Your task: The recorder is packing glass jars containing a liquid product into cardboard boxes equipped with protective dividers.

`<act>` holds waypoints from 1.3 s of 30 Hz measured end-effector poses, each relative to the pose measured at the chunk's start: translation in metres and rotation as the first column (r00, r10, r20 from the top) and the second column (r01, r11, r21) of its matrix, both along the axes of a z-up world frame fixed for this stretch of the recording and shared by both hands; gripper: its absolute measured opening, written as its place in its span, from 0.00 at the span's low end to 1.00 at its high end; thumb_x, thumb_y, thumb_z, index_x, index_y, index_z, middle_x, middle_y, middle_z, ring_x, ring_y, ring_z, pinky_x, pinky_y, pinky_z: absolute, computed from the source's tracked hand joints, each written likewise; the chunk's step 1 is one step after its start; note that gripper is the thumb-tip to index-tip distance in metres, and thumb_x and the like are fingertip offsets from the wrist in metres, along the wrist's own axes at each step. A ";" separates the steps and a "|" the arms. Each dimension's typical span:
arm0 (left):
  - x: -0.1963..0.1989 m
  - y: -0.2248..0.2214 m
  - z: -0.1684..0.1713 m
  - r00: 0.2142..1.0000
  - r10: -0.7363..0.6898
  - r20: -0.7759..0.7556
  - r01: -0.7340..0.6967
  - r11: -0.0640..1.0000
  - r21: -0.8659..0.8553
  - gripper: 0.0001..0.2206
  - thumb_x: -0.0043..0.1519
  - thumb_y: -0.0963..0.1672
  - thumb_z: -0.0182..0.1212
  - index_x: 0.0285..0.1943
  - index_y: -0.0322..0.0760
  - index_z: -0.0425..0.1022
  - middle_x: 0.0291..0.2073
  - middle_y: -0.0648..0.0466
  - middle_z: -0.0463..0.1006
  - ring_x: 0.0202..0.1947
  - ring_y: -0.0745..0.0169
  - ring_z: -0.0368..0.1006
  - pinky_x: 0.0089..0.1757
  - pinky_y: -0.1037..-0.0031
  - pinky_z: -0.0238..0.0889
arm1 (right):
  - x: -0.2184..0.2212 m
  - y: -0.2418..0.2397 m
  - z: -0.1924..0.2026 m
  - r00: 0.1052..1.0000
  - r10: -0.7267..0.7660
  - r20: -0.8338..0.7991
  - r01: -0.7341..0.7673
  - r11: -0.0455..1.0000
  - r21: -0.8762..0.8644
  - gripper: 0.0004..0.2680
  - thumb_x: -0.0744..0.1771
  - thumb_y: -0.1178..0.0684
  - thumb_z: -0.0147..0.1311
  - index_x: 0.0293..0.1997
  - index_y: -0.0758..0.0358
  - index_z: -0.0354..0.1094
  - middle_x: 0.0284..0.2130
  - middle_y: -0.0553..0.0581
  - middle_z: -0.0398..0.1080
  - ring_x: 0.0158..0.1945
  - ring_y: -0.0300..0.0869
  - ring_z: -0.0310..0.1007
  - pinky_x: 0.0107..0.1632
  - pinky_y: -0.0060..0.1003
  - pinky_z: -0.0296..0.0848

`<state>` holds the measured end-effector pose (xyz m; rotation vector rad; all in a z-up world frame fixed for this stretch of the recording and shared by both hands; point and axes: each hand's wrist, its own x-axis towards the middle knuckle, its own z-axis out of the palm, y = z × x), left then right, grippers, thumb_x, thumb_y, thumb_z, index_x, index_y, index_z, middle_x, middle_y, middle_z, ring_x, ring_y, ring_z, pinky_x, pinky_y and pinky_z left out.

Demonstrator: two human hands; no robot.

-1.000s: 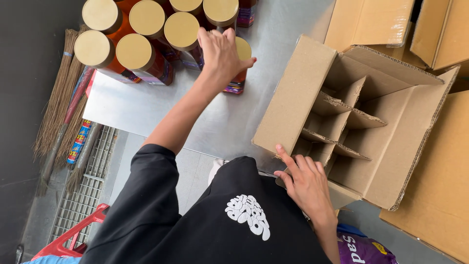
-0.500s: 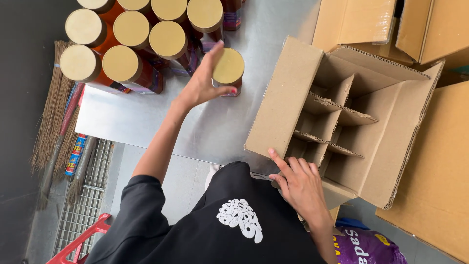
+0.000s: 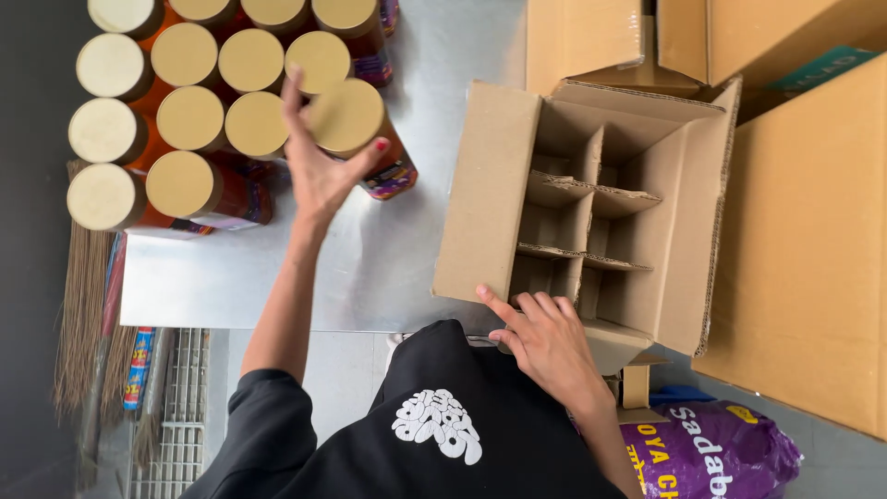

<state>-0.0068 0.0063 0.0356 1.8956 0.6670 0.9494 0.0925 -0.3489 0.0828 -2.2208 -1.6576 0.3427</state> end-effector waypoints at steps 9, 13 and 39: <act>0.018 0.011 0.056 0.893 -0.181 0.412 0.139 0.982 0.130 0.46 0.63 0.57 0.71 0.81 0.45 0.41 0.63 0.50 0.68 0.57 0.63 0.69 0.56 0.72 0.65 | 0.001 -0.003 -0.005 1.000 0.014 0.028 -0.013 1.000 -0.009 0.25 0.65 0.46 0.58 0.73 0.45 0.55 0.31 0.55 0.66 0.39 0.49 0.66 0.46 0.45 0.63; 0.085 -0.025 0.068 0.921 -0.233 0.312 0.211 0.972 0.102 0.45 0.65 0.51 0.72 0.80 0.36 0.39 0.66 0.42 0.63 0.59 0.56 0.66 0.58 0.66 0.68 | -0.002 -0.005 -0.003 1.000 -0.001 0.028 0.001 1.000 -0.007 0.26 0.65 0.47 0.58 0.73 0.44 0.55 0.31 0.55 0.66 0.39 0.48 0.66 0.45 0.45 0.63; 0.223 -0.107 0.056 0.844 -0.535 0.032 0.507 0.817 0.275 0.37 0.52 0.53 0.79 0.64 0.36 0.62 0.59 0.50 0.73 0.61 0.50 0.69 0.62 0.59 0.60 | 0.009 -0.016 -0.002 0.996 -0.022 -0.088 0.025 0.999 0.036 0.26 0.65 0.54 0.59 0.73 0.42 0.57 0.32 0.55 0.68 0.38 0.48 0.66 0.47 0.45 0.62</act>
